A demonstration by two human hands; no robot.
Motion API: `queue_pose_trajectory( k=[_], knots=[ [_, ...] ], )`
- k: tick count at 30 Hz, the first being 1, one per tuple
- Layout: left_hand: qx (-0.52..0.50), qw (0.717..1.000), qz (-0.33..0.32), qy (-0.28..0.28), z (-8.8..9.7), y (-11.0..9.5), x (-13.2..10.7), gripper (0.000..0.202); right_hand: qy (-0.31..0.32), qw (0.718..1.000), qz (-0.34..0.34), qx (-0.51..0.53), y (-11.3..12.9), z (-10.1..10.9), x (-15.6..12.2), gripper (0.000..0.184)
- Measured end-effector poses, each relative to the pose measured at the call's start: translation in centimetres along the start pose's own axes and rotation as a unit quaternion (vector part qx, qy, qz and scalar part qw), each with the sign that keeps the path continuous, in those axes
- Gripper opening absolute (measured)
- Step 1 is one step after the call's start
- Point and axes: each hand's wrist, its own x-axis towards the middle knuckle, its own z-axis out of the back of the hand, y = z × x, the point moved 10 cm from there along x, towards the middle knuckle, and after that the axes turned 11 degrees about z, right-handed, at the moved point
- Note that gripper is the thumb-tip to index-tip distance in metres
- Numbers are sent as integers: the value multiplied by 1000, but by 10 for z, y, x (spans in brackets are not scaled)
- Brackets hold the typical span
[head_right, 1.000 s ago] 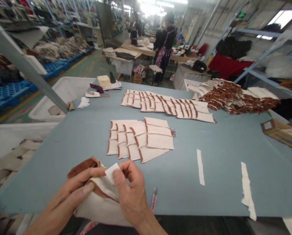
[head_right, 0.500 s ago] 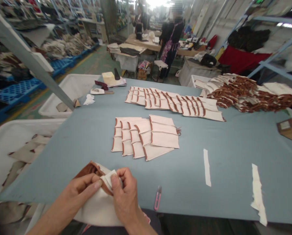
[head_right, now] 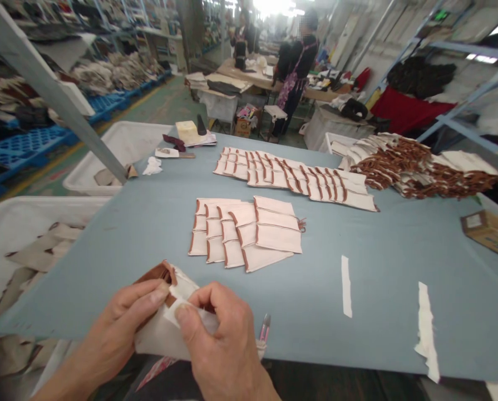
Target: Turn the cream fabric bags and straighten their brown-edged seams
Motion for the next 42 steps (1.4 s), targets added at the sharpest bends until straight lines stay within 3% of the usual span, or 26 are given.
queue_pose_trajectory(
  k=[7,18,26,31,37,42],
  knots=[
    [-11,999,-28,17,-11,-9,2,60,-45,990,112,-67,36,11,5,25],
    [32,999,-35,-4,-8,-10,-3,58,-77,980,133,-127,39,7,0,23],
    [39,997,-65,-21,-5,-19,-4,54,-120,954,197,-193,53,4,-5,21],
    [41,997,-65,-23,-7,-23,-5,48,-123,953,187,-204,51,3,-4,22],
    [109,986,-109,-62,-5,-36,-8,48,-130,955,165,-208,42,1,0,25],
    [91,988,-109,-52,-5,-32,-5,45,-138,951,156,-227,33,0,4,25]
  ],
)
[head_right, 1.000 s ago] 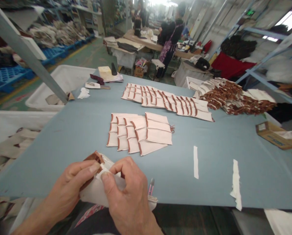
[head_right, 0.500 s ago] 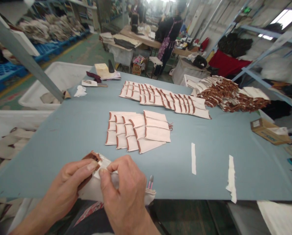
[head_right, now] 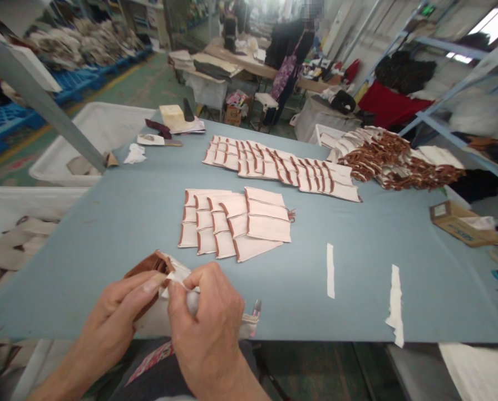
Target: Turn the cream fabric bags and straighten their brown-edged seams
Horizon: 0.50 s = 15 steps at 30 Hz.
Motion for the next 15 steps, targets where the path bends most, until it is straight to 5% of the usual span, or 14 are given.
queue_pose_trajectory(
  k=[6,15],
  knots=[
    [32,999,-22,-1,-1,-3,1,28,6,1000,-12,20,-6,-7,-2,24],
    [186,976,-98,-54,-3,-27,0,28,52,990,-63,116,-19,-18,-7,26]
  ],
)
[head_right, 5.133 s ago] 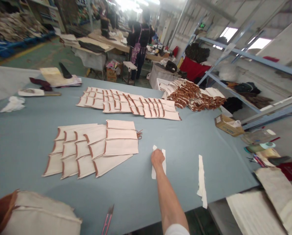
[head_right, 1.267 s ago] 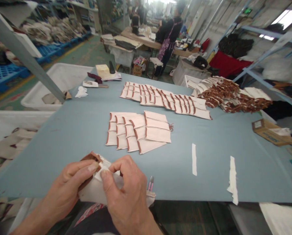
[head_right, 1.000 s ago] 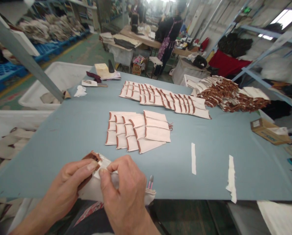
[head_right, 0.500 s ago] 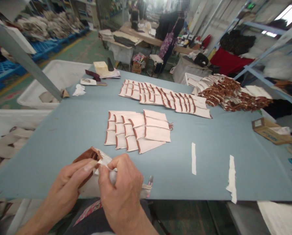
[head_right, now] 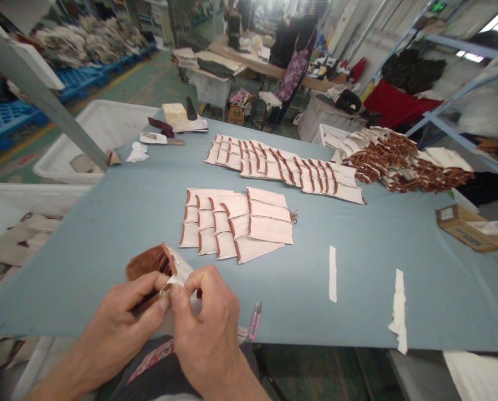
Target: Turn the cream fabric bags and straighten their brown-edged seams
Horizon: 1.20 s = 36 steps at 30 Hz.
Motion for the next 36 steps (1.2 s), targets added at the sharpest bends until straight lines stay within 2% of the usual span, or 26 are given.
queue_pose_trajectory(
  k=[6,9,15,20,23,26,28,29,33,36],
  knots=[
    [56,997,-45,-24,-1,-1,-4,31,57,996,-39,55,-17,-10,-6,28],
    [63,996,-62,-32,-2,-3,-8,32,65,994,-54,64,-21,-11,-9,26],
    [30,997,-56,-34,-1,6,-18,34,58,994,-65,61,-11,-9,-11,20],
    [31,995,-82,-43,8,-10,-20,33,84,988,-81,99,-6,-10,-8,21],
    [35,995,-87,-17,8,-21,-17,30,131,972,-118,156,-16,-16,-4,23],
    [15,997,-72,15,6,-24,-11,29,208,938,-140,240,-22,-30,0,27],
    [7,998,-62,23,5,-24,-8,29,233,926,-129,266,-22,-36,4,29],
    [6,998,-60,24,4,-24,-7,29,230,930,-112,264,-21,-36,7,28],
    [24,996,-81,-13,3,-34,-10,29,162,963,-9,216,-9,-27,16,28],
    [62,991,-108,-47,3,-45,-15,30,123,973,15,195,-3,-20,16,32]
  ],
)
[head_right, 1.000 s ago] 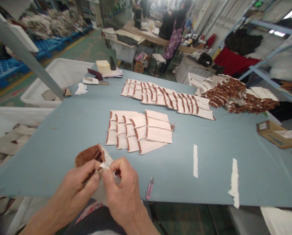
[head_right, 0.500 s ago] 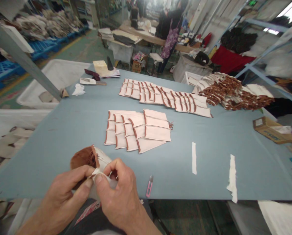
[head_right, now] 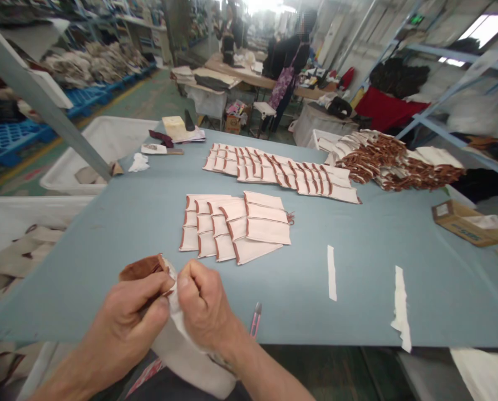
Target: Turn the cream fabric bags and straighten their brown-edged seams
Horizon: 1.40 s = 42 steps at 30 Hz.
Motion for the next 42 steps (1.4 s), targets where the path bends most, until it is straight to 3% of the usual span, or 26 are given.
queue_pose_trajectory(
  k=[3,6,9,12,14,16,20,25,28,33,38,42],
  knots=[
    [24,1000,-10,-11,1,-5,0,31,-36,999,-2,-27,8,7,-3,30],
    [27,999,-16,-7,2,-6,1,30,-54,998,-40,4,10,8,-8,17],
    [-14,999,-8,37,3,-3,3,28,-62,994,-82,40,3,6,-13,19],
    [-54,995,5,85,8,1,5,28,-55,995,-74,34,-1,12,-13,24],
    [-55,993,-1,107,14,-2,5,28,-75,997,-21,-2,9,28,-8,23],
    [-46,990,-15,134,17,-9,4,29,-80,993,75,-50,33,42,-1,21],
    [-15,984,-57,166,21,-29,-1,30,48,962,253,-94,87,32,12,30],
    [-4,983,-83,163,25,-45,-12,27,165,925,310,-147,109,14,15,17],
    [20,985,-70,159,26,-45,-18,23,220,923,256,-183,99,7,14,35],
    [76,987,-87,114,29,-43,-24,23,286,935,151,-145,82,0,10,34],
    [96,982,-136,85,30,-46,-29,23,267,958,90,-60,72,-1,9,19],
    [121,971,-192,70,27,-48,-33,25,211,977,20,5,60,0,4,18]
  ],
)
